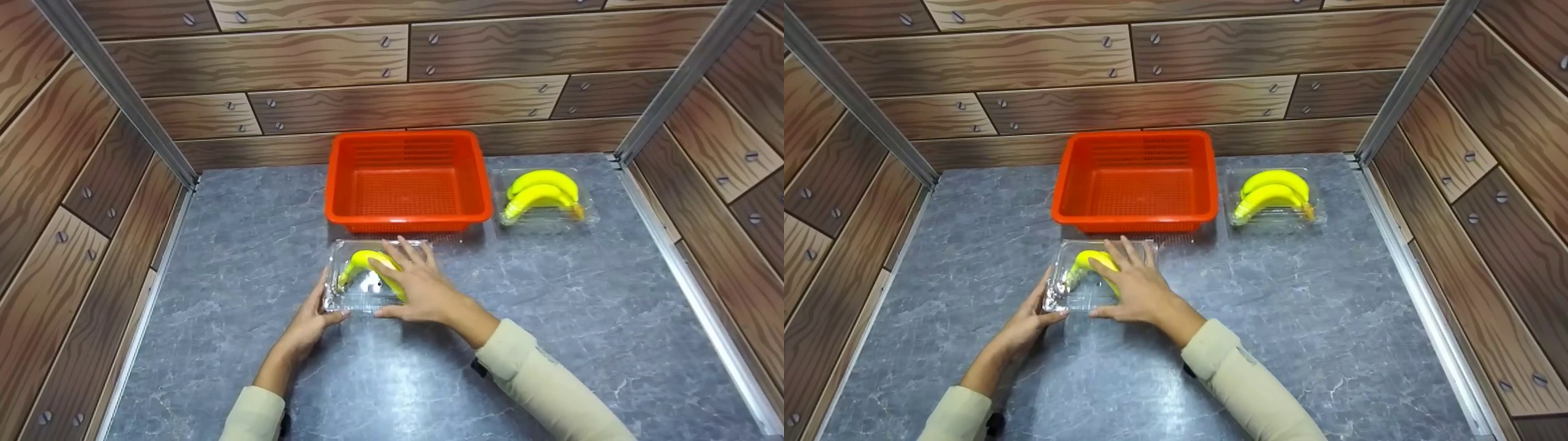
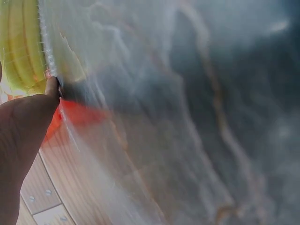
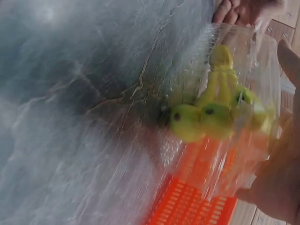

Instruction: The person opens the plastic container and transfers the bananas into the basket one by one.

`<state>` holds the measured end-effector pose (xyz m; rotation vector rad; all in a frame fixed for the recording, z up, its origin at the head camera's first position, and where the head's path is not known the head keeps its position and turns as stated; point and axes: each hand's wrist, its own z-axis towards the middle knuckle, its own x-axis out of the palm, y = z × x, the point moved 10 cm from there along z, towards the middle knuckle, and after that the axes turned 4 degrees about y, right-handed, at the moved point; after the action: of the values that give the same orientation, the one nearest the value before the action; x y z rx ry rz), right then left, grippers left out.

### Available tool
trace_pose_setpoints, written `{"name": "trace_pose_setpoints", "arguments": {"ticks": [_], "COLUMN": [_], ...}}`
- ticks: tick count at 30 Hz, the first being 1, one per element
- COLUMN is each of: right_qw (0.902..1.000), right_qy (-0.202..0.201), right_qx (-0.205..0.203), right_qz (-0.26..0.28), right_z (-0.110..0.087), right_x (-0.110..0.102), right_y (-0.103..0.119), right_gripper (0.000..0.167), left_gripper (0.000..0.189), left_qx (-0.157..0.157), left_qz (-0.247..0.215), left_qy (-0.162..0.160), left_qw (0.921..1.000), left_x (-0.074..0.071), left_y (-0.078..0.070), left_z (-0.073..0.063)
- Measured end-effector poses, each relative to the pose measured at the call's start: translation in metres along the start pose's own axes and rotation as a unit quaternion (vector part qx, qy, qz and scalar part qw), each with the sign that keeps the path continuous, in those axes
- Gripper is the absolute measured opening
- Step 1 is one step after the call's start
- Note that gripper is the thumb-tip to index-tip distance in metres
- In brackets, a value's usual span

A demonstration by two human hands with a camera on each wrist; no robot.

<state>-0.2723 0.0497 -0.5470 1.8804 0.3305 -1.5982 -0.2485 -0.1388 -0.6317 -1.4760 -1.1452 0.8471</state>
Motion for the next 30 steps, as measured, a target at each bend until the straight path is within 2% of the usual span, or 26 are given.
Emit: {"name": "trace_pose_setpoints", "arguments": {"ticks": [5,10,24,30], "right_qw": [0.9996,0.9996,0.9994,0.9990], "right_qy": [-0.003,-0.009,0.005,0.010], "right_qx": [-0.004,-0.004,-0.007,-0.001], "right_qz": [-0.029,-0.027,-0.034,-0.044], "right_z": [0.012,0.018,0.021,0.021], "right_x": [0.001,0.001,0.003,0.001], "right_y": [0.005,0.005,0.007,0.006], "right_gripper": [0.095,0.091,0.087,0.086], "left_gripper": [0.108,0.106,0.105,0.105], "left_qx": [-0.018,-0.032,-0.042,-0.036], "left_qz": [0.012,0.001,-0.009,-0.005], "left_qy": [0.016,0.016,0.014,0.014], "left_qw": [0.9997,0.9993,0.9990,0.9992], "left_x": [0.003,0.003,0.003,0.005], "left_y": [0.001,0.003,0.006,0.004], "left_z": [-0.001,-0.001,-0.003,-0.001]}}
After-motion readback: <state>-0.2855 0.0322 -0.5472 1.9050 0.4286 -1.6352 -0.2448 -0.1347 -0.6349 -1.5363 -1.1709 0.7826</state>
